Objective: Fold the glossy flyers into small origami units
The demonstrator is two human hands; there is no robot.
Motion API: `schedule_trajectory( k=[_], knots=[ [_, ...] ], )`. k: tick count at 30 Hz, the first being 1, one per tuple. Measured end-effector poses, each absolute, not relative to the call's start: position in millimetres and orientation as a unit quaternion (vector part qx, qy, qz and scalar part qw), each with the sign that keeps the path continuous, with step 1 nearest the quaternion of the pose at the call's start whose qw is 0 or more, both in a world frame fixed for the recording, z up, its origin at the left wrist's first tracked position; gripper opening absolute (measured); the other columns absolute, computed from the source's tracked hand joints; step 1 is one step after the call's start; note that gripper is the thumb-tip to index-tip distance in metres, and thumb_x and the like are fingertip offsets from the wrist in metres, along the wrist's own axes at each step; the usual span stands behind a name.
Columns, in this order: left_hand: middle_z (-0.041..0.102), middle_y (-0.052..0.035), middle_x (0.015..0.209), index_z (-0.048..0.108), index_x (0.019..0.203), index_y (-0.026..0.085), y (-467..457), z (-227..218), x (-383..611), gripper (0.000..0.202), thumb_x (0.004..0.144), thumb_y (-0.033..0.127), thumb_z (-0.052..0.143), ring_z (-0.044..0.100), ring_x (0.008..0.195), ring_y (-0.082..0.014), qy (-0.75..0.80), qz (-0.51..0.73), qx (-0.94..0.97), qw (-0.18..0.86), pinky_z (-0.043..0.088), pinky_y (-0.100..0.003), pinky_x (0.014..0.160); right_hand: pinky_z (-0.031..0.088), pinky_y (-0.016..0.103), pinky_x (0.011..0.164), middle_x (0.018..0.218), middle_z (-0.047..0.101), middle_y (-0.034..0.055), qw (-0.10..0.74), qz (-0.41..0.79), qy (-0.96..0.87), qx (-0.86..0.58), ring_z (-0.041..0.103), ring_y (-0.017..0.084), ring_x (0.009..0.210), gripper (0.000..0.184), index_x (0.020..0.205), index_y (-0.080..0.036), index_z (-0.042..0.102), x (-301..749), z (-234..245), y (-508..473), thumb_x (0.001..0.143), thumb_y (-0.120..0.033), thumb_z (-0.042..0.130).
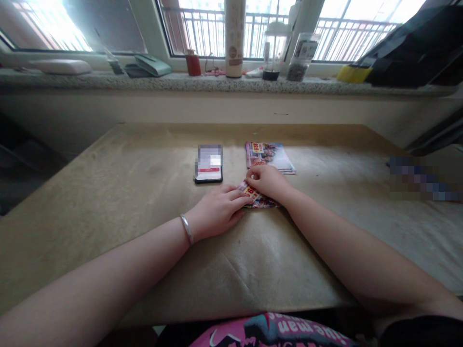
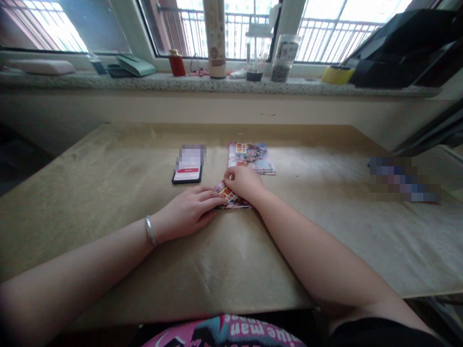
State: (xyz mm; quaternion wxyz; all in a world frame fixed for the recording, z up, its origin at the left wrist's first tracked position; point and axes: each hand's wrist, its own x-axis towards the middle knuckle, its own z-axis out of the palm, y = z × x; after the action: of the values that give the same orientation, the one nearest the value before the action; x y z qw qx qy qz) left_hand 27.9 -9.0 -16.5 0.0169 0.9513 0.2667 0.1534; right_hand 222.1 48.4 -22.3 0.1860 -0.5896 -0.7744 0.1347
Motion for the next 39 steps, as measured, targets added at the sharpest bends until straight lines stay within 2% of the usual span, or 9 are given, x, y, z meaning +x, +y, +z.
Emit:
schedule_trajectory(
  k=[9, 14, 19, 22, 28, 32, 34, 37, 39],
  knots=[
    [0.060, -0.0082, 0.117, 0.061, 0.120, 0.025, -7, -16, 22, 0.032, 0.091, 0.024, 0.046, 0.052, 0.108, -0.0239, 0.243, 0.119, 0.963, 0.016, 0.047, -0.042, 0.094, 0.032, 0.024, 0.054, 0.076, 0.069, 0.0016, 0.190, 0.136, -0.772, -0.592, 0.055, 0.013, 0.063, 0.018, 0.081, -0.022, 0.070, 223, -23, 48, 0.078, -0.032, 0.055],
    [0.059, -0.0070, 0.124, 0.062, 0.118, 0.026, -8, -15, 22, 0.031, 0.090, 0.023, 0.049, 0.052, 0.111, -0.0246, 0.241, 0.138, 0.961, 0.005, 0.048, -0.042, 0.094, 0.032, 0.024, 0.054, 0.077, 0.069, 0.0014, 0.193, 0.138, -0.773, -0.588, 0.055, 0.013, 0.063, 0.018, 0.081, -0.022, 0.070, 223, -23, 47, 0.079, -0.031, 0.055],
    [0.063, -0.0080, 0.116, 0.059, 0.122, 0.024, -8, -12, 21, 0.036, 0.086, 0.023, 0.053, 0.055, 0.110, -0.0249, 0.221, 0.135, 0.966, 0.019, 0.047, -0.043, 0.094, 0.033, 0.024, 0.054, 0.077, 0.070, 0.0015, 0.190, 0.136, -0.774, -0.589, 0.055, 0.013, 0.063, 0.019, 0.082, -0.022, 0.071, 223, -24, 48, 0.080, -0.031, 0.055],
    [0.061, -0.0093, 0.121, 0.056, 0.126, 0.024, -7, -9, 19, 0.043, 0.083, 0.023, 0.055, 0.054, 0.110, -0.0260, 0.203, 0.112, 0.972, 0.026, 0.048, -0.042, 0.094, 0.033, 0.024, 0.055, 0.077, 0.069, 0.0014, 0.192, 0.135, -0.773, -0.590, 0.055, 0.014, 0.064, 0.018, 0.083, -0.022, 0.071, 223, -25, 48, 0.080, -0.031, 0.055],
    [0.057, -0.0062, 0.128, 0.059, 0.123, 0.028, -7, -10, 16, 0.037, 0.086, 0.025, 0.052, 0.052, 0.114, -0.0266, 0.212, 0.105, 0.971, 0.019, 0.048, -0.044, 0.095, 0.034, 0.025, 0.054, 0.075, 0.068, 0.0013, 0.196, 0.145, -0.770, -0.589, 0.055, 0.014, 0.062, 0.016, 0.079, -0.022, 0.070, 224, -25, 49, 0.080, -0.031, 0.057],
    [0.057, -0.0055, 0.128, 0.058, 0.124, 0.029, -7, -11, 15, 0.037, 0.087, 0.027, 0.052, 0.052, 0.114, -0.0263, 0.214, 0.102, 0.971, 0.022, 0.048, -0.044, 0.095, 0.038, 0.024, 0.056, 0.072, 0.066, 0.0002, 0.216, 0.189, -0.753, -0.592, 0.056, 0.013, 0.061, 0.018, 0.089, -0.020, 0.066, 232, -19, 45, 0.077, -0.033, 0.063],
    [0.057, -0.0053, 0.128, 0.058, 0.124, 0.029, -7, -11, 15, 0.036, 0.088, 0.027, 0.051, 0.052, 0.114, -0.0259, 0.214, 0.102, 0.971, 0.024, 0.047, -0.044, 0.096, 0.040, 0.023, 0.056, 0.072, 0.065, -0.0004, 0.224, 0.228, -0.758, -0.569, 0.056, 0.012, 0.060, 0.020, 0.093, -0.018, 0.062, 240, -15, 39, 0.076, -0.030, 0.064],
    [0.056, -0.0058, 0.129, 0.058, 0.124, 0.029, -7, -11, 16, 0.037, 0.088, 0.027, 0.051, 0.051, 0.116, -0.0259, 0.218, 0.099, 0.971, 0.027, 0.046, -0.044, 0.098, 0.042, 0.024, 0.058, 0.071, 0.065, 0.0005, 0.202, 0.237, -0.802, -0.509, 0.056, 0.013, 0.062, 0.010, 0.080, -0.018, 0.064, 254, -12, 26, 0.076, -0.027, 0.065],
    [0.056, -0.0060, 0.129, 0.057, 0.126, 0.029, -7, -11, 17, 0.038, 0.088, 0.027, 0.052, 0.050, 0.117, -0.0259, 0.219, 0.098, 0.971, 0.027, 0.046, -0.044, 0.098, 0.045, 0.028, 0.069, 0.077, 0.066, 0.0027, 0.199, 0.190, -0.859, -0.433, 0.059, 0.015, 0.073, 0.006, 0.080, -0.018, 0.068, 261, -11, 16, 0.076, -0.021, 0.064]
  ],
)
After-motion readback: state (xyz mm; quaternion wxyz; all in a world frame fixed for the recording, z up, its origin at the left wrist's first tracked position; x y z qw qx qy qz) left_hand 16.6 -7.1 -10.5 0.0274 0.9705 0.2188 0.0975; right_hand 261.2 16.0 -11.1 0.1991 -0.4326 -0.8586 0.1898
